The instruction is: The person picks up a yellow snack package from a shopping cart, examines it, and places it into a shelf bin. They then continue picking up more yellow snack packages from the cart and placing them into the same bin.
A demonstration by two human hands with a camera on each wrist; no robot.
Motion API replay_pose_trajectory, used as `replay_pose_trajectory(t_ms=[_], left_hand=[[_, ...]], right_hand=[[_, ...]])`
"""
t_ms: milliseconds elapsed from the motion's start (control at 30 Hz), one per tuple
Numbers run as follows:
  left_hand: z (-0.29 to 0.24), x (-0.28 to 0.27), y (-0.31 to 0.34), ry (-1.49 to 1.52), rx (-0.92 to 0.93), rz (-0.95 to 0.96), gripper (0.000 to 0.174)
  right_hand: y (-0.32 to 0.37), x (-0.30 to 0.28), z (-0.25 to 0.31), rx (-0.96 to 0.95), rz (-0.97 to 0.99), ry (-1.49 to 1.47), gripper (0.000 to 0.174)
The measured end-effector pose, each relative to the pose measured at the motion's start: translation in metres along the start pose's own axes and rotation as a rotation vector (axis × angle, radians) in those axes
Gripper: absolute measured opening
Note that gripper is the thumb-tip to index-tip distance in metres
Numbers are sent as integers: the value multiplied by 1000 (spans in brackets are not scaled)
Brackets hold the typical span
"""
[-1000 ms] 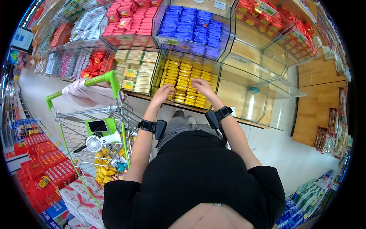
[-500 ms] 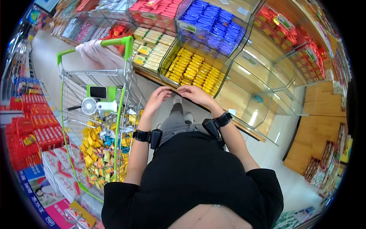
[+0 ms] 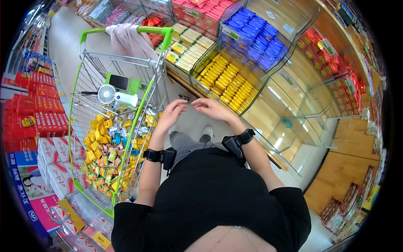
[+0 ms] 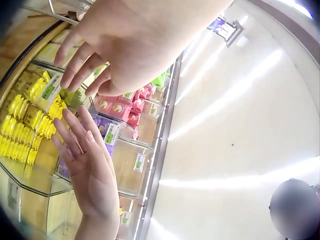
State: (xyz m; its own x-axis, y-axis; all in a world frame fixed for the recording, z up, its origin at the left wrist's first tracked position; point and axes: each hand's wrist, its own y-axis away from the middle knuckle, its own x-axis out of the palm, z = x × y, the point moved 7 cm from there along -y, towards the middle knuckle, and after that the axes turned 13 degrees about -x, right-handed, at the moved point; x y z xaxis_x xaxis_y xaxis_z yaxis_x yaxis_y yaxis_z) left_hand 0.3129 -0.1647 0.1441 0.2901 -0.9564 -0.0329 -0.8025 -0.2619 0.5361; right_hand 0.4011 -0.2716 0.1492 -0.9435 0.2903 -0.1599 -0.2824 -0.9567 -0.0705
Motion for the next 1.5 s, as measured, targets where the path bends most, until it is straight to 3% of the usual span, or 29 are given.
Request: replay_pose_trajectory(t_ms=[233,300,500,700,800,1167,1233,1367,1500], left_hand=[[2,-48,44,98,63,-86,24],[-2,-59,63,-18,150,-68,24],[24,-111,125,104,59,-139,23],[52,-224,200,193,44,-699,24],[69,-261,217,130,11,-819,25],[101,-307,221,214,-15,-786,26],[102,-309,224,222,-98,-801,27],[133,-327,213,216,-63,-765,25],[164,-334,200,194,-170,-705,27]], right_hand=[[-39,46,17,-29,214,-11,26],[-54,68,28,-37,299,-11,26],[-79,134,45,-82,557,47,25],[-104,184,62,-93,677,-20,26],[-114,205,68,-81,692,-28,26],[-140,246,69,-97,725,23,25],[-143,252,70,-112,722,21,25],[-151,266,67,-94,706,-3,25],[-160,282,69,-90,728,9,25]])
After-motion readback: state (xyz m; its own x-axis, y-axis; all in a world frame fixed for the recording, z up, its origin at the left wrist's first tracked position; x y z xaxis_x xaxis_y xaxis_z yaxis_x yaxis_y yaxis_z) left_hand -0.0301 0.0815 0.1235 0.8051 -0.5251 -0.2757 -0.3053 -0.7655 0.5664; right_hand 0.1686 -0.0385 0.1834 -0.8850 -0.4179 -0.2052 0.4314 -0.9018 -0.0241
